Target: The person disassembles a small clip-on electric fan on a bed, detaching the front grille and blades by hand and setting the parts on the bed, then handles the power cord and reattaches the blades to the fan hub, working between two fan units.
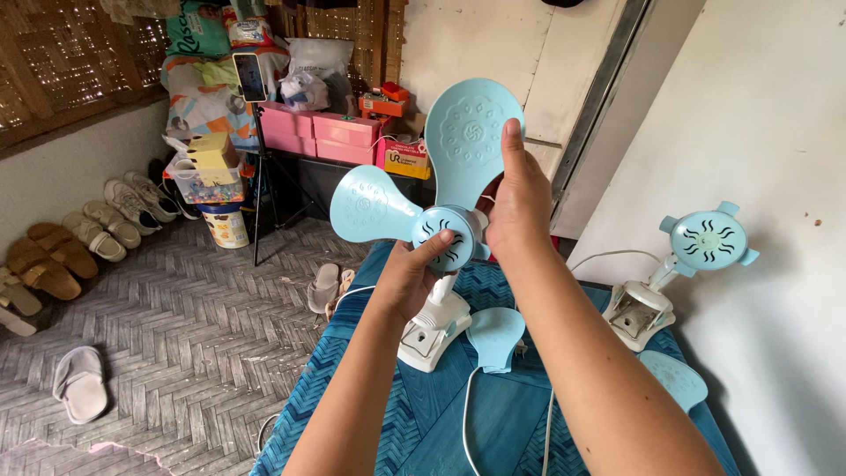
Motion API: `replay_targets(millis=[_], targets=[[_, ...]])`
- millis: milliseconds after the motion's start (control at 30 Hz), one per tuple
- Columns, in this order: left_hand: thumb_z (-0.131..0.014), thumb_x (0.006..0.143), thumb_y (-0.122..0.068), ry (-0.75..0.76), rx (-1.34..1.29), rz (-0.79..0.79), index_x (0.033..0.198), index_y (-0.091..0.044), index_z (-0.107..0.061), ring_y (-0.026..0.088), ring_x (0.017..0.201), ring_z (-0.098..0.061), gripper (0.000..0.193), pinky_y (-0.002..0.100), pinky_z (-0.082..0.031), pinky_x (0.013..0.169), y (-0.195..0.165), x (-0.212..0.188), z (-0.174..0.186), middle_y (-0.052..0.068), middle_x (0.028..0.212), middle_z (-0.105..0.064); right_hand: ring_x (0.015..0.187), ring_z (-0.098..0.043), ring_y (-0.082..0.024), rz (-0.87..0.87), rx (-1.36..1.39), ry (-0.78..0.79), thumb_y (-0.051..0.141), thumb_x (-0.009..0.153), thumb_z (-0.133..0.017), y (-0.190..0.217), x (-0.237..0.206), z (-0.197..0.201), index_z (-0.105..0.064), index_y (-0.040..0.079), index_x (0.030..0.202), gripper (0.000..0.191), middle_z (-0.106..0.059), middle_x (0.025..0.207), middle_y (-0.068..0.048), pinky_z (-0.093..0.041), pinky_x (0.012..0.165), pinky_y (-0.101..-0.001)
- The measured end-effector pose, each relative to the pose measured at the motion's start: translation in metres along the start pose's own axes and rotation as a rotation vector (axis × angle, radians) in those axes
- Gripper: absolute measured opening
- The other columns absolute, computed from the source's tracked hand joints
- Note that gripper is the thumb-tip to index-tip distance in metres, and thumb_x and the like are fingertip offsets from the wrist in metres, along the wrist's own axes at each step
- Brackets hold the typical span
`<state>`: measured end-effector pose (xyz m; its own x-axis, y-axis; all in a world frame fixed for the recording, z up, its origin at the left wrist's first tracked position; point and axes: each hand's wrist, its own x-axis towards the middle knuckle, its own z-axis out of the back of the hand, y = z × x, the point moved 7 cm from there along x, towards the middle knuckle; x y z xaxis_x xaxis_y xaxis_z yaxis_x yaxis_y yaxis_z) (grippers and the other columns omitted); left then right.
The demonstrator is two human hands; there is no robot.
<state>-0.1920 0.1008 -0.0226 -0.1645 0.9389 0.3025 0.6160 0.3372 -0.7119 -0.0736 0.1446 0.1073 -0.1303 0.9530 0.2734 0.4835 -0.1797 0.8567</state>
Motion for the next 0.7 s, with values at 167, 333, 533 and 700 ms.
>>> replay_targets(millis=[167,333,533,700], targets=[[-0.086,0.074,-0.033,0.033,-0.002,-0.004,0.139,-0.01,-0.051,0.016,0.107,-0.07,0.078,0.034,-0.057,0.094,-0.003,0.007,-0.002,0.005,0.118,-0.07,0.093,-0.069,-0.016,0.101,-0.039,-0.038,0.065,0.078,-0.073,-0.004,0.007,-0.002,-0.072,0.0,0.116,0.075,-0.071,0.106,-0.008,-0.059,0.079,-0.0334],[-0.087,0.08,-0.028,0.027,0.09,0.012,0.126,0.002,-0.063,0.019,0.1,-0.07,0.06,0.034,-0.056,0.091,-0.001,0.004,-0.011,0.009,0.107,-0.072,0.092,-0.064,-0.007,0.259,-0.148,-0.127,0.066,0.077,-0.074,0.008,0.022,-0.004,-0.074,0.005,0.116,0.072,-0.072,0.103,0.001,-0.053,0.082,-0.0253],[-0.084,0.075,-0.022,-0.128,0.1,-0.041,0.122,-0.003,-0.066,0.017,0.087,-0.072,0.053,0.035,-0.061,0.072,-0.005,-0.013,-0.021,0.008,0.101,-0.073,0.077,-0.059,-0.013,0.175,-0.297,-0.232,0.073,0.085,-0.064,0.004,0.034,-0.004,-0.075,-0.001,0.093,0.076,-0.063,0.079,-0.003,-0.052,0.07,-0.0278],[-0.084,0.079,-0.024,-0.217,0.325,-0.159,0.113,0.0,-0.069,0.016,0.078,-0.07,0.045,0.033,-0.059,0.063,-0.024,-0.03,-0.033,0.009,0.094,-0.073,0.076,-0.064,-0.013,0.227,-0.32,-0.262,0.072,0.086,-0.055,0.012,0.034,-0.004,-0.077,0.002,0.087,0.074,-0.069,0.078,-0.003,-0.054,0.071,-0.0303]])
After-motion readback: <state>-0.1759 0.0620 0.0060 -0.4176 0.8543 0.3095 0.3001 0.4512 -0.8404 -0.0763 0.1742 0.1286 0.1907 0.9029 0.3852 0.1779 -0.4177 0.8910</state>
